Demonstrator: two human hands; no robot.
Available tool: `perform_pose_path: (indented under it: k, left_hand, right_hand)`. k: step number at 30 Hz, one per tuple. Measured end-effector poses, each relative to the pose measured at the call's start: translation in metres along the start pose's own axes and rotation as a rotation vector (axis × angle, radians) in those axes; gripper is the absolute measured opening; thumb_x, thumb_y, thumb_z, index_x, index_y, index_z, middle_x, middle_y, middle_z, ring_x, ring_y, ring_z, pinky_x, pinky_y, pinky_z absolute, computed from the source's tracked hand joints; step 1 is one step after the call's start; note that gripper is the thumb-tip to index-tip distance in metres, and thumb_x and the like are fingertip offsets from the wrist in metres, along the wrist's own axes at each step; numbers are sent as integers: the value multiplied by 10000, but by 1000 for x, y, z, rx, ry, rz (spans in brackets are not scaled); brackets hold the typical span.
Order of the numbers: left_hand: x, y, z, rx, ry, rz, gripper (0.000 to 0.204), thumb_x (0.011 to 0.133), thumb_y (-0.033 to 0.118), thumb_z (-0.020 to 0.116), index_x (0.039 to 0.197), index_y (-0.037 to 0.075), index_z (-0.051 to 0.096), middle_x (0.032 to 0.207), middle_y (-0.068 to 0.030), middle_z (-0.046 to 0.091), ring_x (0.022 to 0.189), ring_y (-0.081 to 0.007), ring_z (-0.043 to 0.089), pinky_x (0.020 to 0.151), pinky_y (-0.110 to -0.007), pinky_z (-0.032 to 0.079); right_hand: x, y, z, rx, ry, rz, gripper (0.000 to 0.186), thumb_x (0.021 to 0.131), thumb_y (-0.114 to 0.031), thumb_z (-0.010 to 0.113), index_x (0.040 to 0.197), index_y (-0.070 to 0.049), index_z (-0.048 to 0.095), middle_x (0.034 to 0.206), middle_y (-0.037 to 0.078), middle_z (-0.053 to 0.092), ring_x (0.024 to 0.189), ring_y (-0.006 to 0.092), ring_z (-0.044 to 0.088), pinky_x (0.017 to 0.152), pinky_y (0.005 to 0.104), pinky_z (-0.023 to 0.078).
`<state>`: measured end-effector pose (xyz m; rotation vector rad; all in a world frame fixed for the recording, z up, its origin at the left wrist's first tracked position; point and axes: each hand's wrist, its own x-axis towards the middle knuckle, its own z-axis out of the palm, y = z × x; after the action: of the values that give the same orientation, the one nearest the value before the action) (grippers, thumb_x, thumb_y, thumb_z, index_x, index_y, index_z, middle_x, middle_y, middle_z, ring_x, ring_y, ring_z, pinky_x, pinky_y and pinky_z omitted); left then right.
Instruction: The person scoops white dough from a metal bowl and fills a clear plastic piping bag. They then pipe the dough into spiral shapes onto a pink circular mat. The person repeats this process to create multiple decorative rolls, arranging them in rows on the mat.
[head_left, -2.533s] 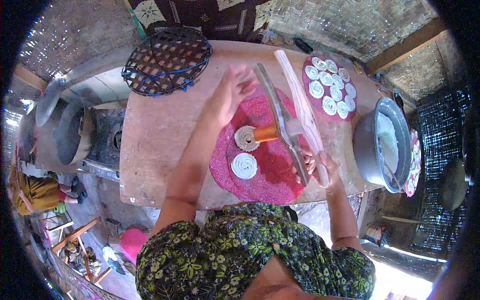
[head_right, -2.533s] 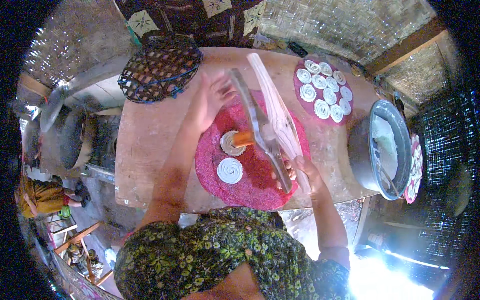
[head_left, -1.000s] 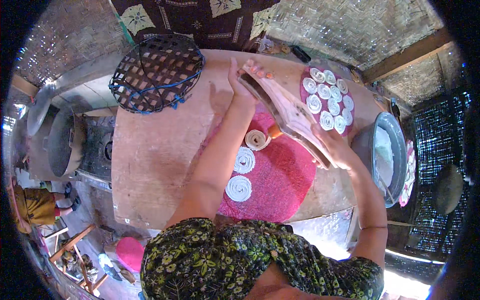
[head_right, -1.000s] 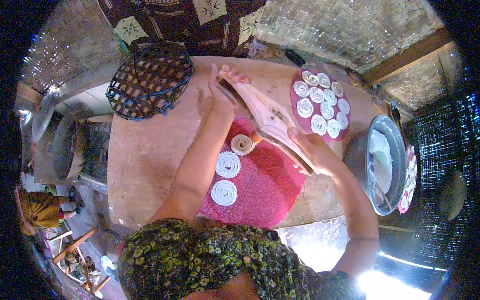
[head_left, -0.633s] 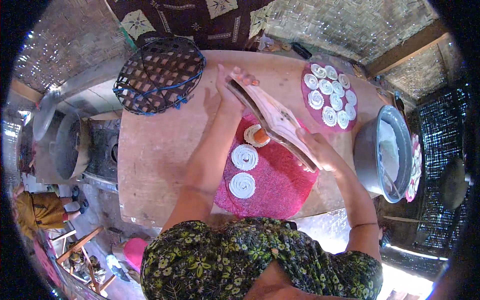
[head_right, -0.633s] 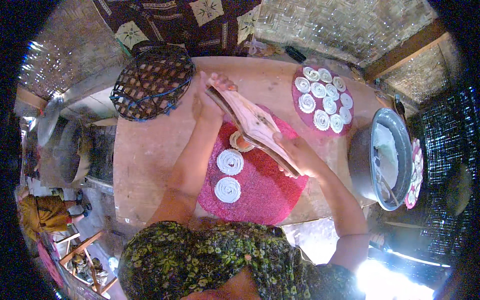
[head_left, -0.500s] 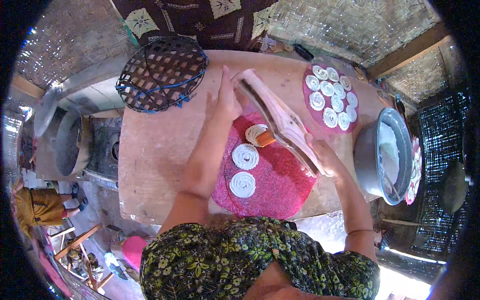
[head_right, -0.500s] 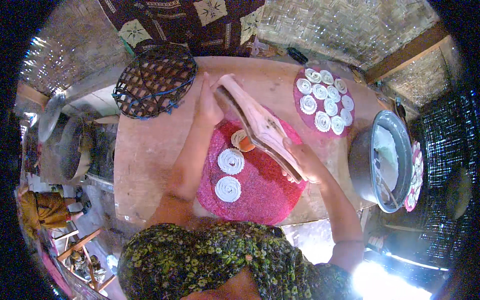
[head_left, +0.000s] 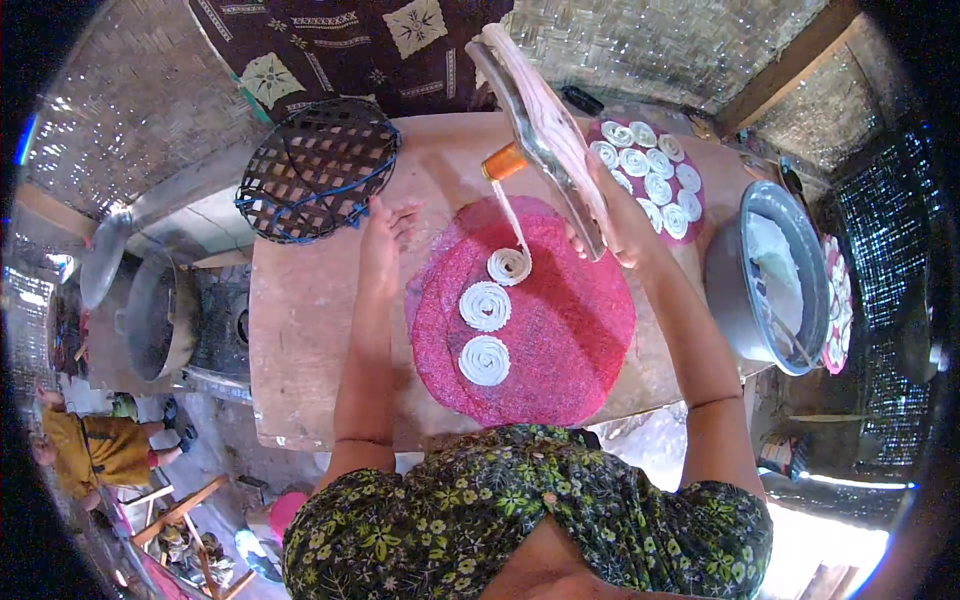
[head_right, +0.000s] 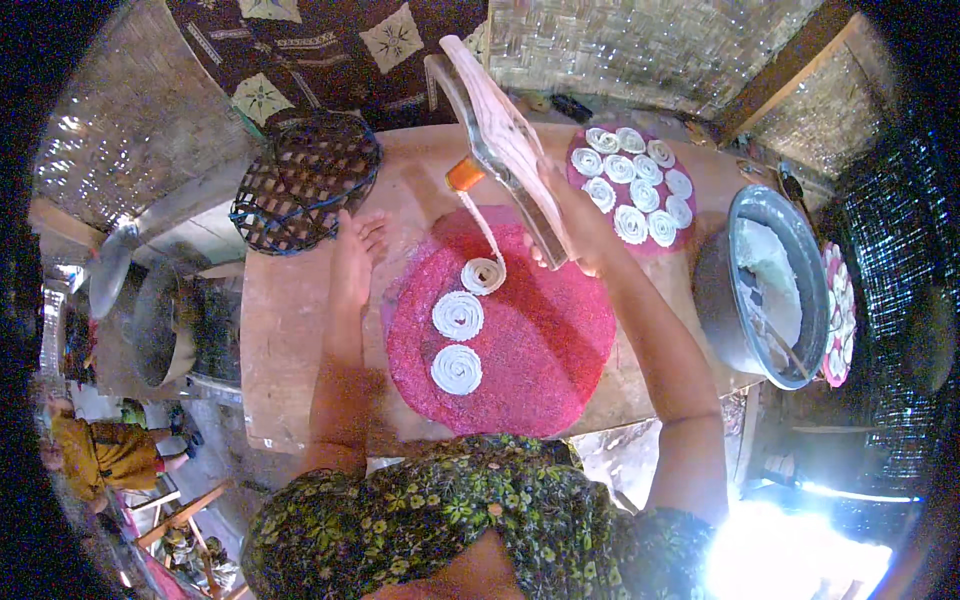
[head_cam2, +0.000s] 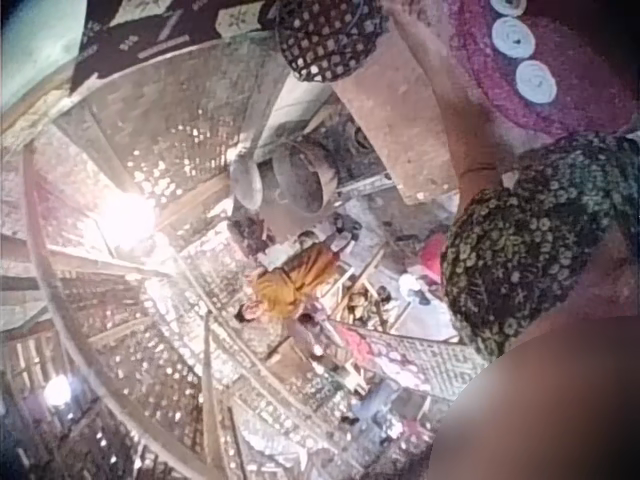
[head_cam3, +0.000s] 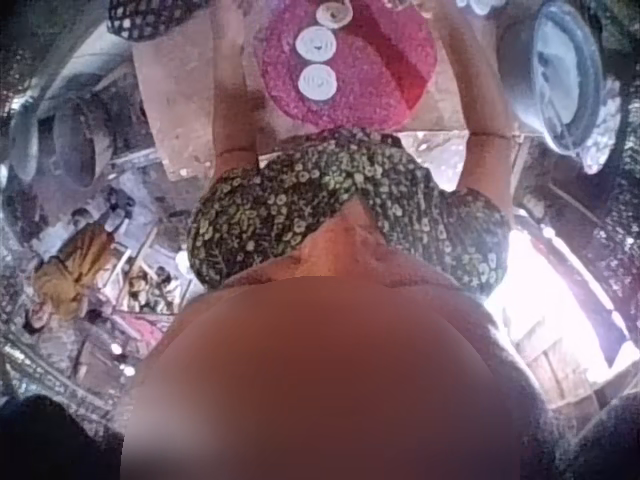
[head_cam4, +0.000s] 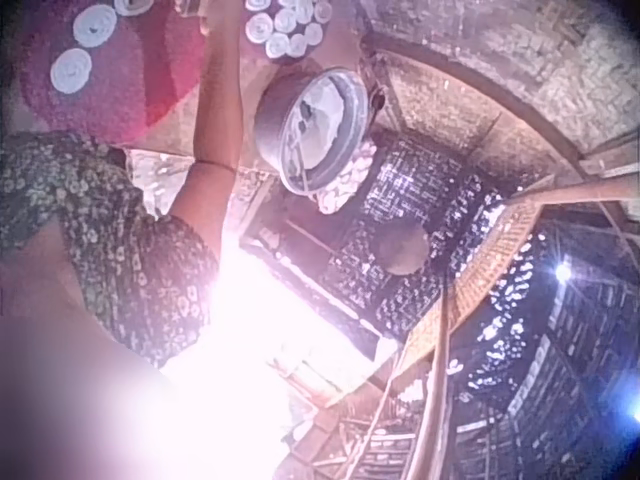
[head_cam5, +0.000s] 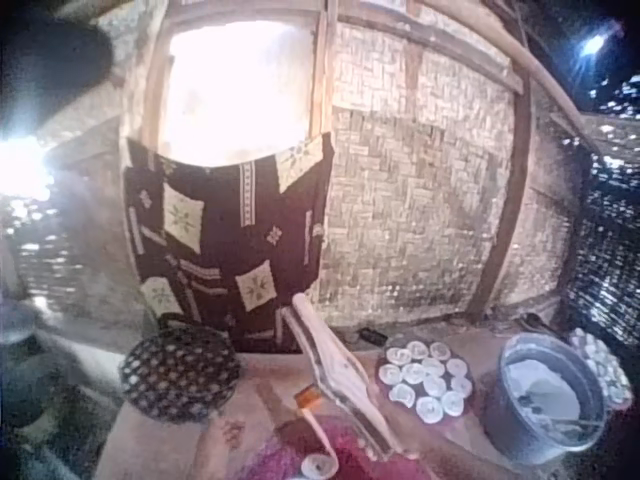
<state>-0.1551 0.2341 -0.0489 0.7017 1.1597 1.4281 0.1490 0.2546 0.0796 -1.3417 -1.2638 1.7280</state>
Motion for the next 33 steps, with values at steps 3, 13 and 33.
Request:
perform_pose_path:
  k: [3,13,33]
  left_hand:
    - [-21,8,-16,40,-11,63,630,966,574,254,1092,52,584,1102,-66,627,967,-144,552,877,-292,390]
    - [-57,-8,-37,162,0,48,574,983,525,274,1086,56,589,1078,-60,632,950,-140,553,853,-279,396]
    - [-71,-49,26,1200,-203,628,214,809,149,582,971,205,710,1212,-93,566,1146,-315,480,996,-453,352]
  right_hand:
    - [1,-2,1,9,-29,-7,680,882,-677,360,979,-37,568,607,91,575,448,178,570,394,290,470]
    - [-35,32,18,-31,-133,-5,603,933,-605,329,1116,-64,522,648,76,577,473,165,574,403,277,475]
    - [-96,110,-9,169,77,185,686,895,-669,332,1027,-47,590,617,89,584,457,178,570,405,295,474]
